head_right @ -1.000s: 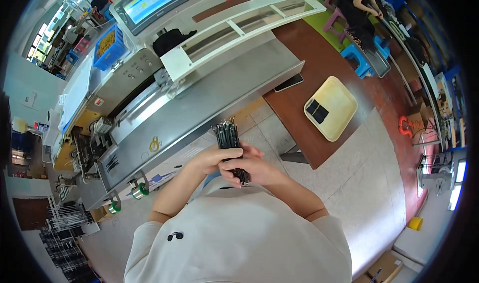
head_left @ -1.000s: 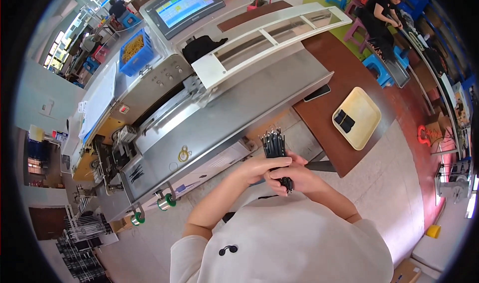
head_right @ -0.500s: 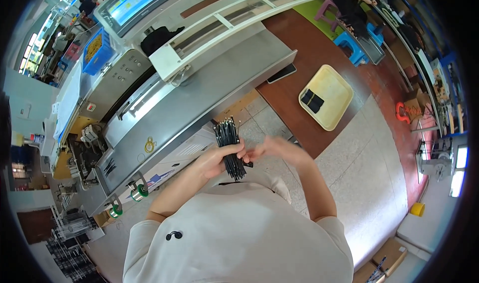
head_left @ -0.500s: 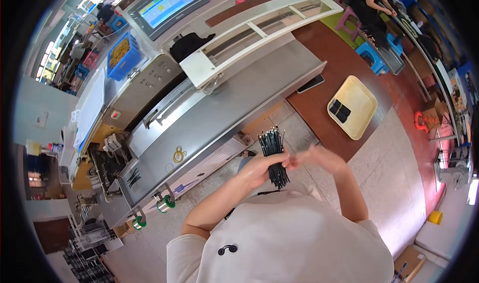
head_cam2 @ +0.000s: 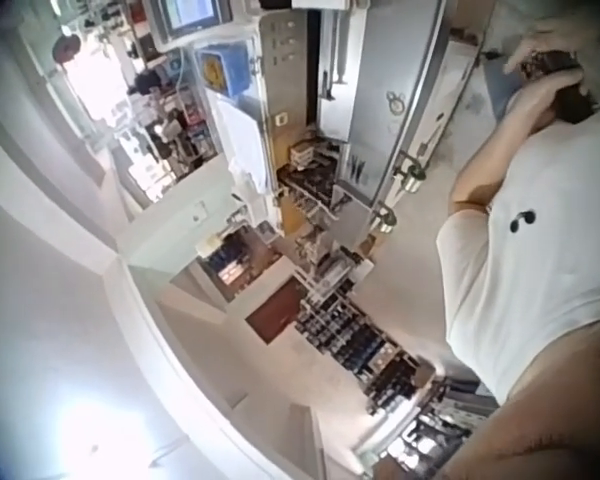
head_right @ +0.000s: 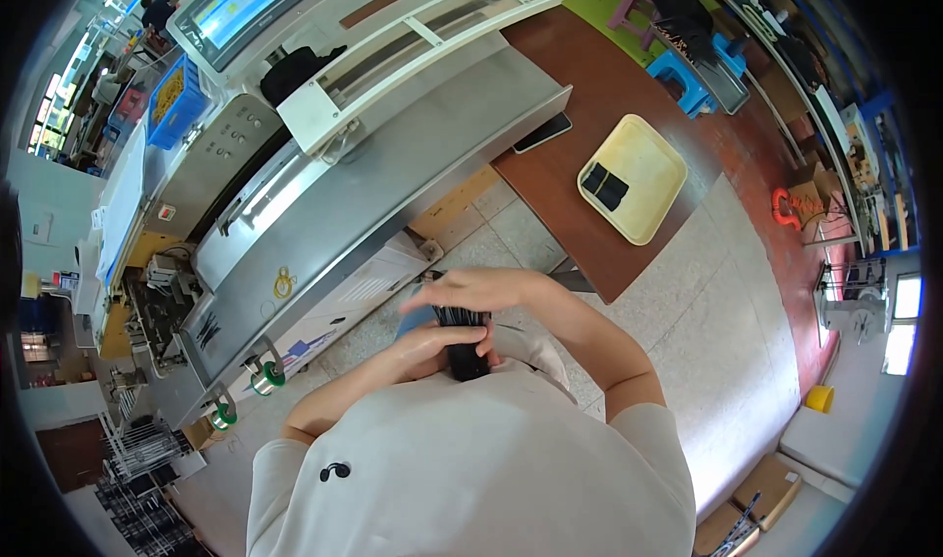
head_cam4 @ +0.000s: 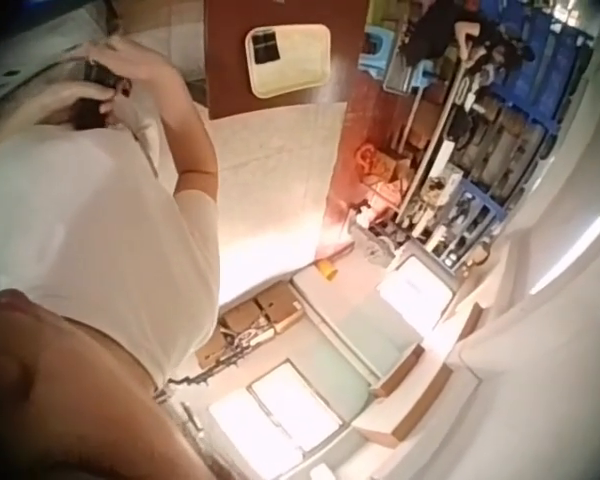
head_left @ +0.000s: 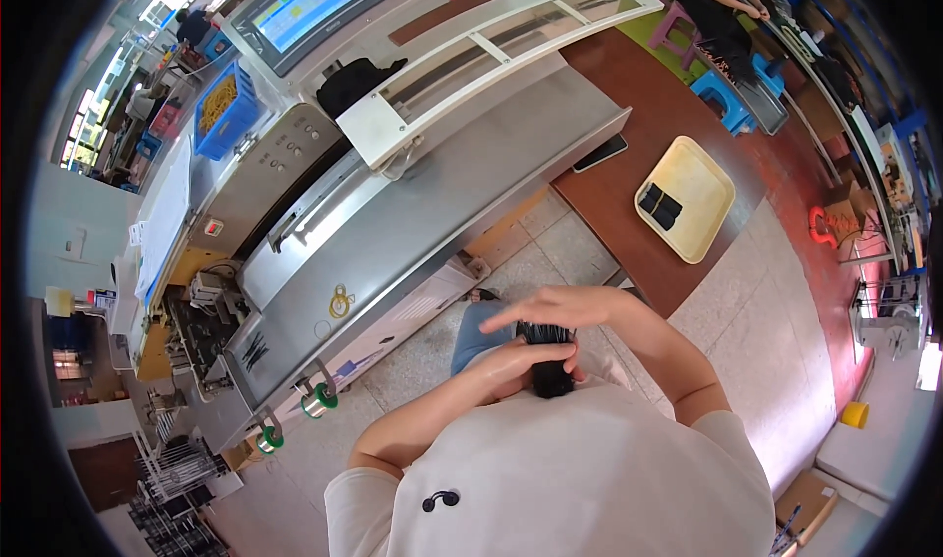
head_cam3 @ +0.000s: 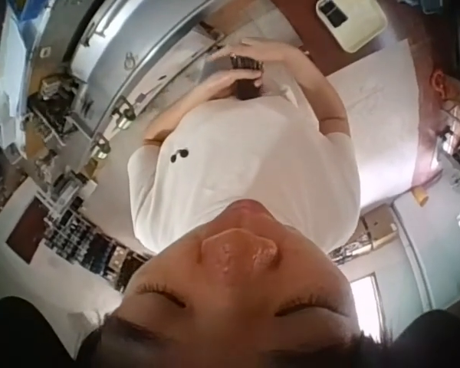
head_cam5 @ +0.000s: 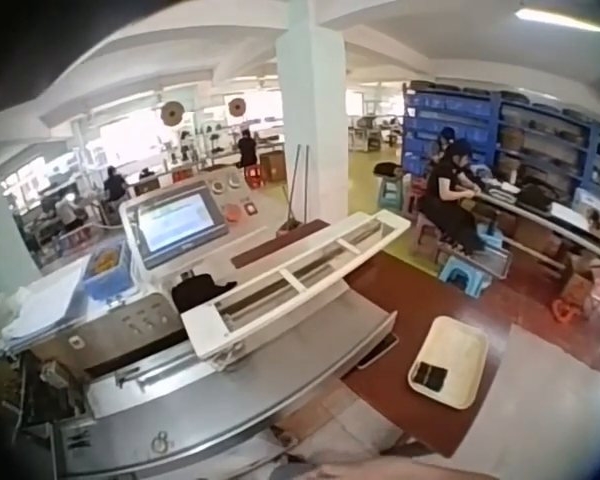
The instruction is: Assembling electronic components at a production floor workstation.
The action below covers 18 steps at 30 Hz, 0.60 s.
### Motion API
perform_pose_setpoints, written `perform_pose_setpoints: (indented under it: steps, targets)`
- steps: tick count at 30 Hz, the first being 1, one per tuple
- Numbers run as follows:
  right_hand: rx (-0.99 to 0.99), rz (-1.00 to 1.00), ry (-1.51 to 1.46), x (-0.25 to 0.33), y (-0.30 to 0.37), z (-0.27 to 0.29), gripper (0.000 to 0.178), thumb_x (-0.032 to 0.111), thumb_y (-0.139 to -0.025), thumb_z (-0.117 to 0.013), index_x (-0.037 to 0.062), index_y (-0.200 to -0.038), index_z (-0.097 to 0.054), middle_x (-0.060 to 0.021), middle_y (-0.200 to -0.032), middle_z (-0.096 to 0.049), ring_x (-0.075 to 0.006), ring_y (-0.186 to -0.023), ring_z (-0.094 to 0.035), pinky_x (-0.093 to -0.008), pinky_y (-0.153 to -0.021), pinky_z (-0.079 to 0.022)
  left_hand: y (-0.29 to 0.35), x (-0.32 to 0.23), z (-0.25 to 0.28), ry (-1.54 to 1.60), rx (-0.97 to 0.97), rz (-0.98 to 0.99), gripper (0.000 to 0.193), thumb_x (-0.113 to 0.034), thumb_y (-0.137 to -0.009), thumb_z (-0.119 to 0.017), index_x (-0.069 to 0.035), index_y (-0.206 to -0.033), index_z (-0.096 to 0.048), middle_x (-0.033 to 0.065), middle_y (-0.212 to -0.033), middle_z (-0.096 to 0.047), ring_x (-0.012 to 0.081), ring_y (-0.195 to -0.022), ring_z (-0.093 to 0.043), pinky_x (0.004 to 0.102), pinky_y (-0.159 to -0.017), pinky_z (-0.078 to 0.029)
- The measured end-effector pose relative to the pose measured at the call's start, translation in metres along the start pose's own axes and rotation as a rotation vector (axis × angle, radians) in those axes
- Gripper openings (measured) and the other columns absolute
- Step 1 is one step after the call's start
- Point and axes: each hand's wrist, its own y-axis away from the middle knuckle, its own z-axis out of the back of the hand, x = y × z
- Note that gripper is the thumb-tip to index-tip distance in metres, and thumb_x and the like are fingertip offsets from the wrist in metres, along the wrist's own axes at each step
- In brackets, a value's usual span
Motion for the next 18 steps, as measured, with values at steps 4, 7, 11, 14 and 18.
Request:
perform_pose_setpoints:
  steps: [4, 7, 11, 14, 18]
  targets:
    - [-0.417, 0.304, -0.409, 0.001, 0.008, 0.020, 0.058, 0.043, -0.091, -0.025, -0.0002, -0.128, -0.033, -0.0160, -0.129, -0.038, -0.0256, -0.120, -0.036, -0.0335, -0.101, -0.023, 0.000, -0.002, -0.005, 0.116, -0.143, -0.036, 0.021, -0.017, -0.079, -0.059, -0.004, -0.093, -0.052, 0.0069, -0.079, -0.056, 0.0239, -0.081, -0.059, 0.0363, -0.075, -0.047]
    - [-0.488, 0.353, -0.543, -0.016, 0.022, 0.013, 0.057, 0.039, -0.090, -0.031, -0.0025, -0.129, -0.030, -0.0173, -0.130, -0.036, -0.0264, -0.119, -0.037, -0.0339, -0.101, -0.024, 0.002, -0.008, -0.006, 0.116, -0.185, -0.115, 0.020, -0.017, -0.079, -0.059, -0.003, -0.093, -0.052, 0.0076, -0.078, -0.056, 0.0248, -0.082, -0.060, 0.0366, -0.075, -0.047]
    - [-0.415, 0.264, -0.573, -0.037, 0.030, -0.015, 0.057, 0.034, -0.084, -0.043, -0.0017, -0.127, -0.033, -0.0189, -0.128, -0.039, -0.0268, -0.117, -0.039, -0.0352, -0.098, -0.028, -0.003, -0.005, 0.004, 0.149, -0.065, -0.134, 0.022, -0.017, -0.079, -0.059, -0.002, -0.094, -0.052, 0.0070, -0.075, -0.055, 0.0253, -0.082, -0.060, 0.0365, -0.075, -0.047]
    - [-0.359, 0.150, -0.517, -0.037, 0.022, -0.030, 0.055, 0.031, -0.079, -0.051, 0.0011, -0.124, -0.041, -0.0174, -0.124, -0.044, -0.0247, -0.112, -0.044, -0.0357, -0.092, -0.035, -0.008, -0.005, 0.002, 0.091, 0.044, -0.108, 0.020, -0.017, -0.079, -0.059, -0.002, -0.090, -0.052, 0.0067, -0.072, -0.054, 0.0248, -0.079, -0.059, 0.0365, -0.075, -0.047]
    - [-0.244, 0.301, -0.520, -0.019, 0.009, -0.028, 0.044, 0.029, -0.072, -0.058, -0.0008, -0.104, -0.056, -0.0183, -0.113, -0.052, -0.0244, -0.099, -0.051, -0.0351, -0.078, -0.043, -0.014, -0.001, 0.007, -0.021, 0.235, -0.129, 0.017, -0.017, -0.079, -0.058, -0.002, -0.085, -0.054, 0.0066, -0.070, -0.052, 0.0243, -0.075, -0.059, 0.0361, -0.075, -0.048]
